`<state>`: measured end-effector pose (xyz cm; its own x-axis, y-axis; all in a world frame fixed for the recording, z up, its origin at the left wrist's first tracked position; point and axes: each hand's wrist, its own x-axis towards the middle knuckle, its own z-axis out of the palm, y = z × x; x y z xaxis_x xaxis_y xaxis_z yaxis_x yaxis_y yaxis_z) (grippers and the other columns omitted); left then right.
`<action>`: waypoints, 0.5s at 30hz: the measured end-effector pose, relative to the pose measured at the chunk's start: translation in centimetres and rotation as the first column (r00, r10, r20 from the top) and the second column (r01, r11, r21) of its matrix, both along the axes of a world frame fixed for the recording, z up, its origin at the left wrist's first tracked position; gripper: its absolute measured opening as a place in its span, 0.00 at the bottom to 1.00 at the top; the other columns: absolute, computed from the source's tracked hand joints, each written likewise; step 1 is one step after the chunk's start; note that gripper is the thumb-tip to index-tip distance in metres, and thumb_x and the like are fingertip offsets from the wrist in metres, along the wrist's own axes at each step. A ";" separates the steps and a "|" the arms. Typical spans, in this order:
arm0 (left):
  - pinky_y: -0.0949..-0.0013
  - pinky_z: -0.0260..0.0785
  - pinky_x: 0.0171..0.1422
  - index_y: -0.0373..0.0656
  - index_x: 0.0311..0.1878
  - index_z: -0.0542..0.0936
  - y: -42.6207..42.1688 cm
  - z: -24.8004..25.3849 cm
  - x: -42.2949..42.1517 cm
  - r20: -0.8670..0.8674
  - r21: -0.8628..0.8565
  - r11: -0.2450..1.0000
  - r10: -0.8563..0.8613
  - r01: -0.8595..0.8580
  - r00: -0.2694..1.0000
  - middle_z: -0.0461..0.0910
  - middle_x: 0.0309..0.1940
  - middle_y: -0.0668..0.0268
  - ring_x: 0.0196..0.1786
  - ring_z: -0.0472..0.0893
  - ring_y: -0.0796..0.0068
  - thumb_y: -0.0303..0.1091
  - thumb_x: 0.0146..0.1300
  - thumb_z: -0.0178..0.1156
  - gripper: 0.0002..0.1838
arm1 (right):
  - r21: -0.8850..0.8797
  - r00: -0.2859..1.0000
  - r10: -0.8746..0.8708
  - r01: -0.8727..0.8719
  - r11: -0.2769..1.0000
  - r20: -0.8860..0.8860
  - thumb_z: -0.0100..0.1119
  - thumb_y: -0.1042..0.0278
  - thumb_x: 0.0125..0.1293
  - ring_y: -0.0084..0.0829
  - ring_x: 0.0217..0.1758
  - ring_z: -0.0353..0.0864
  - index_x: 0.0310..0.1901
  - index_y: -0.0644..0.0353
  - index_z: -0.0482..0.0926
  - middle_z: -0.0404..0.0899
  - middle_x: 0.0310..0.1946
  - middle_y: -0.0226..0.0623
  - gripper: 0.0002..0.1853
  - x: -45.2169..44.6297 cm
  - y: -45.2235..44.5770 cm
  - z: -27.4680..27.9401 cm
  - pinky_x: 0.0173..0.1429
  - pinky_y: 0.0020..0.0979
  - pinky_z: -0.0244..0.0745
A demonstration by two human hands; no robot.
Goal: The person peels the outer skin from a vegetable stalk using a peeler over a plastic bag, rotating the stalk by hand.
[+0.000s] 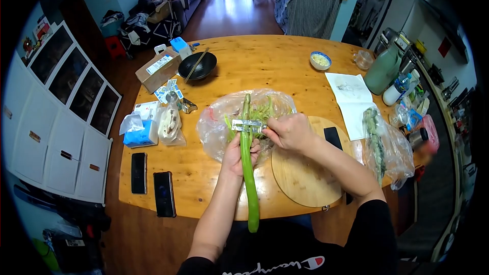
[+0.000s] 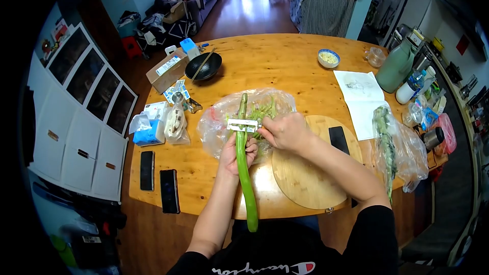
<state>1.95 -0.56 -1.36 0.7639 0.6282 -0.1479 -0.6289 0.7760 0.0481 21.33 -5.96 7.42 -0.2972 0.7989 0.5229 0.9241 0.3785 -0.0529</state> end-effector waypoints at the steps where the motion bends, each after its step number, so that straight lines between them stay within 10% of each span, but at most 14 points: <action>1: 0.73 0.63 0.34 0.42 0.46 0.78 -0.1 0.0 0.0 0.005 0.012 1.000 0.001 -0.001 1.000 0.72 0.29 0.68 0.29 0.66 0.76 0.42 0.79 0.51 0.13 | 0.011 1.000 -0.009 0.009 1.000 -0.004 0.63 0.51 0.68 0.40 0.17 0.79 0.28 0.52 0.74 0.76 0.14 0.34 0.17 0.1 0.1 -0.1 0.19 0.40 0.69; 15: 0.77 0.65 0.35 0.47 0.66 0.75 0.7 0.5 -0.6 -0.047 0.010 1.000 -0.005 0.006 0.999 0.71 0.28 0.69 0.31 0.68 0.79 0.45 0.78 0.55 0.20 | 0.206 0.974 -0.222 0.226 0.952 -0.046 0.64 0.52 0.68 0.42 0.19 0.78 0.28 0.53 0.74 0.75 0.16 0.36 0.16 3.6 2.3 3.6 0.22 0.41 0.68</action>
<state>1.33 0.13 -0.90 0.7597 0.6257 -0.1772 -0.6215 0.7788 0.0852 24.88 -3.66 10.99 -0.1096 0.7161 0.6893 0.9859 0.1666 -0.0163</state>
